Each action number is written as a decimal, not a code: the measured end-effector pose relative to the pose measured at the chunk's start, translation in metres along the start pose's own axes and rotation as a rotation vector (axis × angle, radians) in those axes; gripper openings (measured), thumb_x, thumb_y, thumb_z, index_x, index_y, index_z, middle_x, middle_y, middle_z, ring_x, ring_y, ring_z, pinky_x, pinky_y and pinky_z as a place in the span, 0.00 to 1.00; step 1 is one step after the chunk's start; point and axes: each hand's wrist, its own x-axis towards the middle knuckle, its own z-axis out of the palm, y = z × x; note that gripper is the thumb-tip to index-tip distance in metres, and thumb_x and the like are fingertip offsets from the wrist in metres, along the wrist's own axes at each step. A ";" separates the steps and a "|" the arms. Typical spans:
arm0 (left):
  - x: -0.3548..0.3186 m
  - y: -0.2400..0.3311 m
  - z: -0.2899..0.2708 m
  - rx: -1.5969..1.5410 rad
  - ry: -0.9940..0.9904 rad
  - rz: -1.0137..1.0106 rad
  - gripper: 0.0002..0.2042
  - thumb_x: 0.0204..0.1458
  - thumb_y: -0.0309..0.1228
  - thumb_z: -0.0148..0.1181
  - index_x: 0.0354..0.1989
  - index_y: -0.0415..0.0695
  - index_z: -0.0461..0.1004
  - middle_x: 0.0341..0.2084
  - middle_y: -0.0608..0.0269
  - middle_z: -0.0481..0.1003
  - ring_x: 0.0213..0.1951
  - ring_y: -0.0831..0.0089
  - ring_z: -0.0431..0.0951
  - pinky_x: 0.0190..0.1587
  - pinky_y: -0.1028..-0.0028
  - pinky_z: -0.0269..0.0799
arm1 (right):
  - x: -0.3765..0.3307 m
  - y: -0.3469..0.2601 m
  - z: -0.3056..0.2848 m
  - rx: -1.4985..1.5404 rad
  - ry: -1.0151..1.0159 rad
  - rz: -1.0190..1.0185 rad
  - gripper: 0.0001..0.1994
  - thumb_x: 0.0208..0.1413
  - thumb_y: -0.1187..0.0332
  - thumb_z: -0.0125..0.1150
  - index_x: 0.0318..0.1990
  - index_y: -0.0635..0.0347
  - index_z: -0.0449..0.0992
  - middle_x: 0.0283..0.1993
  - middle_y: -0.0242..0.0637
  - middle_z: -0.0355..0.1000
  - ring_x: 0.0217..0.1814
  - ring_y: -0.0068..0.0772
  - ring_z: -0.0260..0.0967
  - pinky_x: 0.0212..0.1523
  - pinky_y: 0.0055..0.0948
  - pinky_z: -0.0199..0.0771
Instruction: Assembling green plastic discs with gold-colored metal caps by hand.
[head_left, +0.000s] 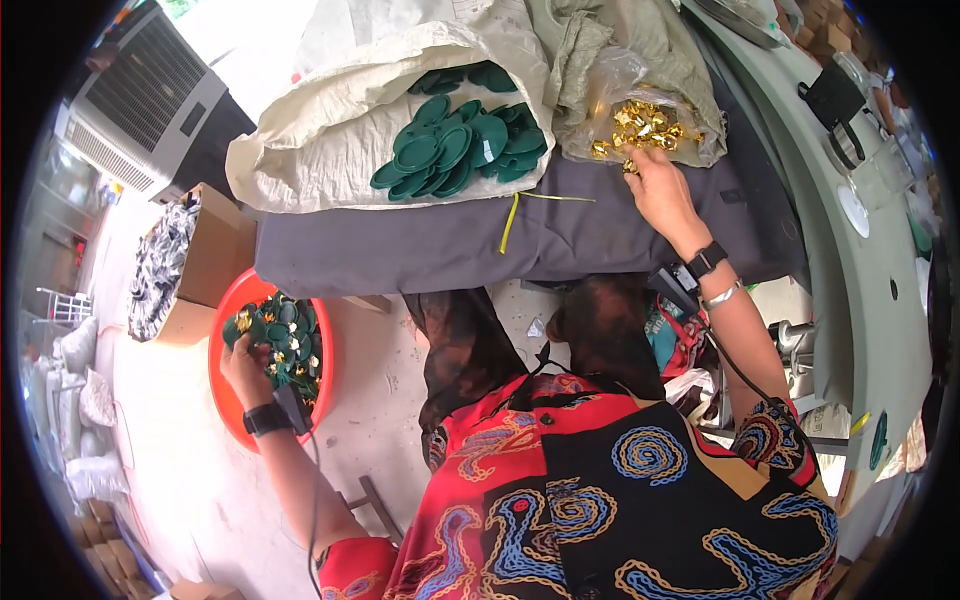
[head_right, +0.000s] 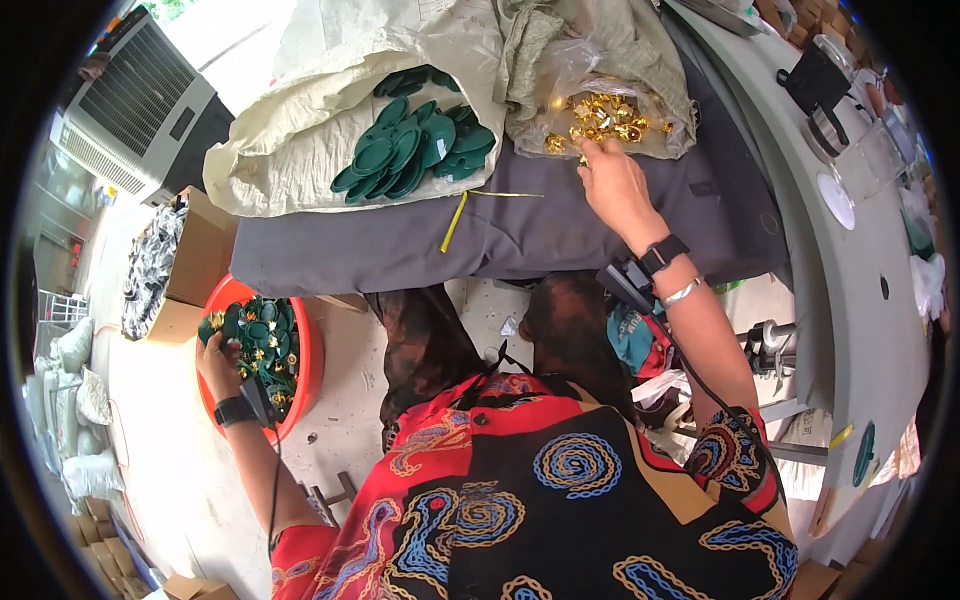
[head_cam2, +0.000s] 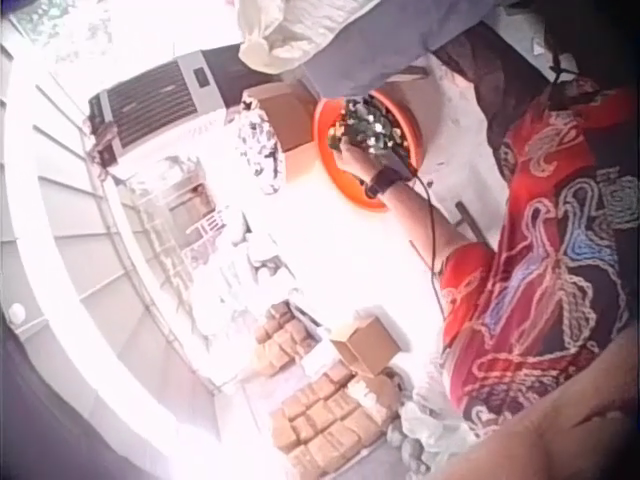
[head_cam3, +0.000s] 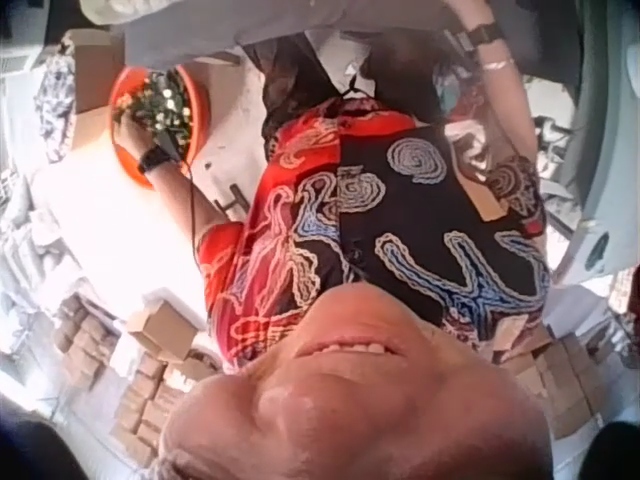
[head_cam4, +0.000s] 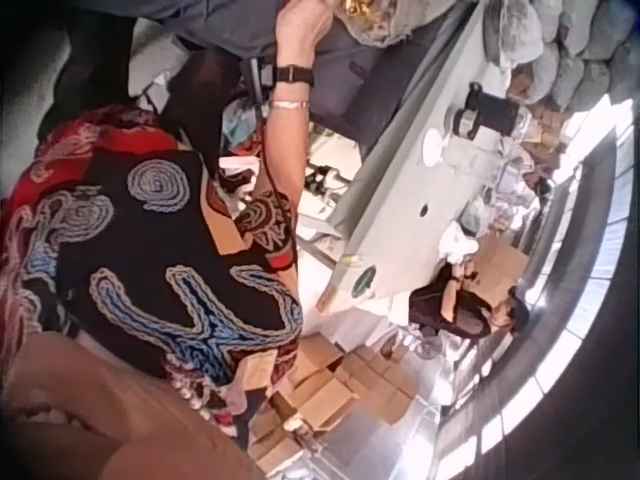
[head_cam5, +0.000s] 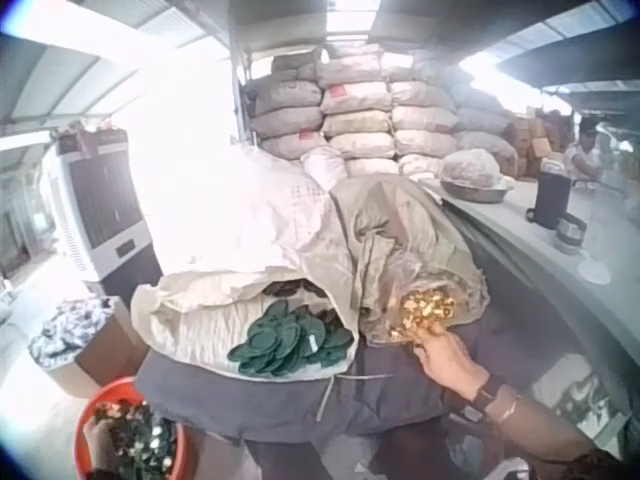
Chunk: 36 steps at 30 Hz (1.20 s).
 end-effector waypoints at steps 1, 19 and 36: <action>0.015 -0.008 -0.023 0.354 0.196 -0.017 0.13 0.50 0.28 0.55 0.42 0.33 0.70 0.33 0.52 0.74 0.23 0.70 0.75 0.29 0.76 0.72 | 0.001 0.002 0.008 -0.031 -0.001 -0.037 0.17 0.51 0.72 0.57 0.50 0.59 0.71 0.42 0.50 0.68 0.41 0.53 0.70 0.41 0.43 0.71; -0.012 0.020 0.273 1.004 -0.523 1.136 0.15 0.46 0.23 0.55 0.44 0.31 0.73 0.44 0.42 0.73 0.47 0.52 0.74 0.52 0.63 0.66 | -0.010 -0.003 0.026 0.003 0.154 -0.064 0.09 0.48 0.76 0.48 0.38 0.66 0.68 0.35 0.47 0.65 0.37 0.47 0.68 0.37 0.40 0.72; 0.036 -0.006 0.313 1.034 -0.732 1.105 0.20 0.33 0.20 0.52 0.40 0.30 0.75 0.31 0.41 0.75 0.36 0.46 0.75 0.41 0.59 0.70 | -0.008 0.007 0.022 0.010 0.115 0.017 0.08 0.48 0.77 0.49 0.36 0.69 0.68 0.36 0.49 0.64 0.39 0.47 0.69 0.39 0.40 0.71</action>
